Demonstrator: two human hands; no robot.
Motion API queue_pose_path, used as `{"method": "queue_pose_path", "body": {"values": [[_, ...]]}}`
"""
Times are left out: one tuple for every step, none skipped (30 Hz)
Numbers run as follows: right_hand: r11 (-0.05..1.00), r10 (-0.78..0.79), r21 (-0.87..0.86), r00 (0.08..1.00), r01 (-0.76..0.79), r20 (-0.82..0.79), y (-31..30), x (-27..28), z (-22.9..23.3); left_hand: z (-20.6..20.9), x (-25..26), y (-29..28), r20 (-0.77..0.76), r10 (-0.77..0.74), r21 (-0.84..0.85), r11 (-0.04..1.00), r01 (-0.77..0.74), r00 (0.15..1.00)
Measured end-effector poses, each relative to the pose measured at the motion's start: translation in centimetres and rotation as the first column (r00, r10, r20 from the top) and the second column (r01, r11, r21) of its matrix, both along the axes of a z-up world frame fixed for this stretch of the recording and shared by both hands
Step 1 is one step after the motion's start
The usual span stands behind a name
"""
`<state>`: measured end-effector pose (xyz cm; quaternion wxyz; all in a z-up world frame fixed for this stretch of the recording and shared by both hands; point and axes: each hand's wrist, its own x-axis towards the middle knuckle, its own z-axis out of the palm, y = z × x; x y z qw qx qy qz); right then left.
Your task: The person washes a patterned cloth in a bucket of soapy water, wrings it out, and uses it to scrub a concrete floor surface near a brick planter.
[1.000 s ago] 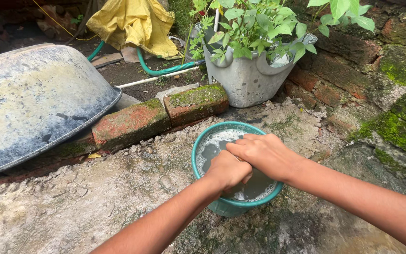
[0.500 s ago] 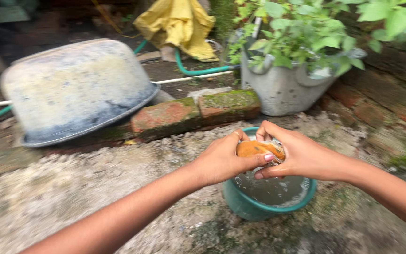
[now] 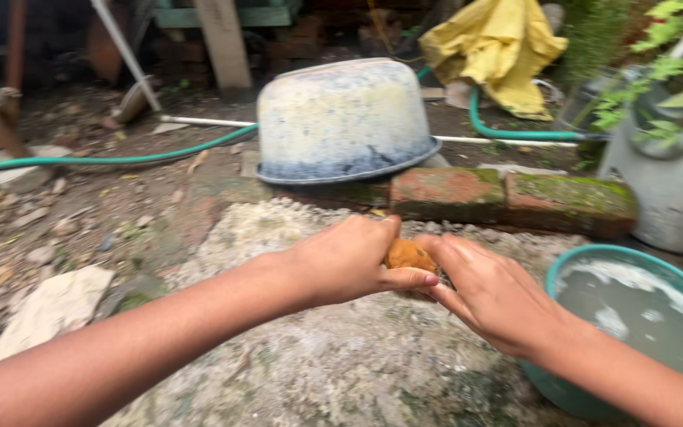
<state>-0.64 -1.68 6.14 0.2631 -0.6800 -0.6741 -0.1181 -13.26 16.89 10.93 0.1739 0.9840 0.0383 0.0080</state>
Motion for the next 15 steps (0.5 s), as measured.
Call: {"method": "queue_pose_path", "body": {"values": [[0.999,0.028,0.037,0.999,-0.029,0.021,0.7,-0.6,-0.4,0.1,-1.1,0.6,-0.017,0.060,-0.049,0.997,-0.061,0.998],[0.995,0.055,0.075,0.998,-0.058,0.043,1.5,-1.2,-0.7,0.2,-2.1,1.3,-0.036,0.120,-0.097,0.988,-0.123,0.992],[0.993,0.073,0.094,0.997,-0.073,0.005,2.3,-1.8,-0.8,0.4,-3.0,1.9,-0.053,0.179,-0.141,0.973,-0.184,0.983],[0.990,0.092,0.113,0.995,-0.087,-0.033,3.2,-2.3,-1.0,0.4,-3.8,2.2,-0.096,0.252,-0.289,0.919,-0.269,0.963],[0.986,0.113,0.131,0.991,-0.103,-0.072,4.1,-2.9,-1.1,0.1,-4.5,2.2,-0.147,0.318,-0.426,0.834,-0.350,0.937],[0.993,0.088,0.094,0.981,-0.073,-0.172,5.0,-3.3,-1.3,-0.2,-5.4,2.4,-0.202,0.373,-0.550,0.722,-0.420,0.906],[0.998,0.061,0.048,0.962,-0.050,-0.267,5.8,-3.9,-1.3,-0.5,-6.4,2.9,-0.205,0.390,-0.673,0.609,-0.419,0.898],[0.999,0.029,-0.004,0.934,-0.033,-0.357,6.6,-4.3,-1.4,-0.9,-7.3,3.4,-0.207,0.406,-0.779,0.482,-0.401,0.890],[1.000,0.004,-0.019,0.907,-0.013,-0.421,7.6,-4.7,-1.5,-1.3,-7.9,4.2,-0.198,0.417,-0.866,0.351,-0.358,0.887],[0.999,-0.022,-0.037,0.876,0.005,-0.482,8.7,-5.0,-1.6,-1.9,-8.7,4.9,-0.193,0.432,-0.903,0.274,-0.331,0.881],[0.998,-0.056,-0.060,0.837,0.028,-0.544,9.8,-5.3,-1.7,-2.5,-9.4,5.6,-0.192,0.438,-0.933,0.197,-0.303,0.878],[0.996,0.000,-0.062,0.730,-0.059,-0.684,10.7,-5.4,-1.6,-3.2,-10.2,6.4,-0.191,0.444,-0.955,0.120,-0.270,0.875],[0.988,0.043,-0.052,0.593,-0.143,-0.804,11.4,-5.5,-1.7,-3.8,-10.8,7.2,-0.161,0.461,-0.957,0.142,-0.252,0.873],[0.974,0.072,-0.030,0.435,-0.224,-0.898,12.2,-5.7,-1.9,-4.5,-11.2,7.9,-0.131,0.476,-0.958,0.166,-0.236,0.869],[0.968,0.015,-0.100,0.448,-0.231,-0.894,13.3,-5.8,-1.8,-5.0,-11.7,8.7,-0.103,0.494,-0.957,0.187,-0.221,0.864]]}}
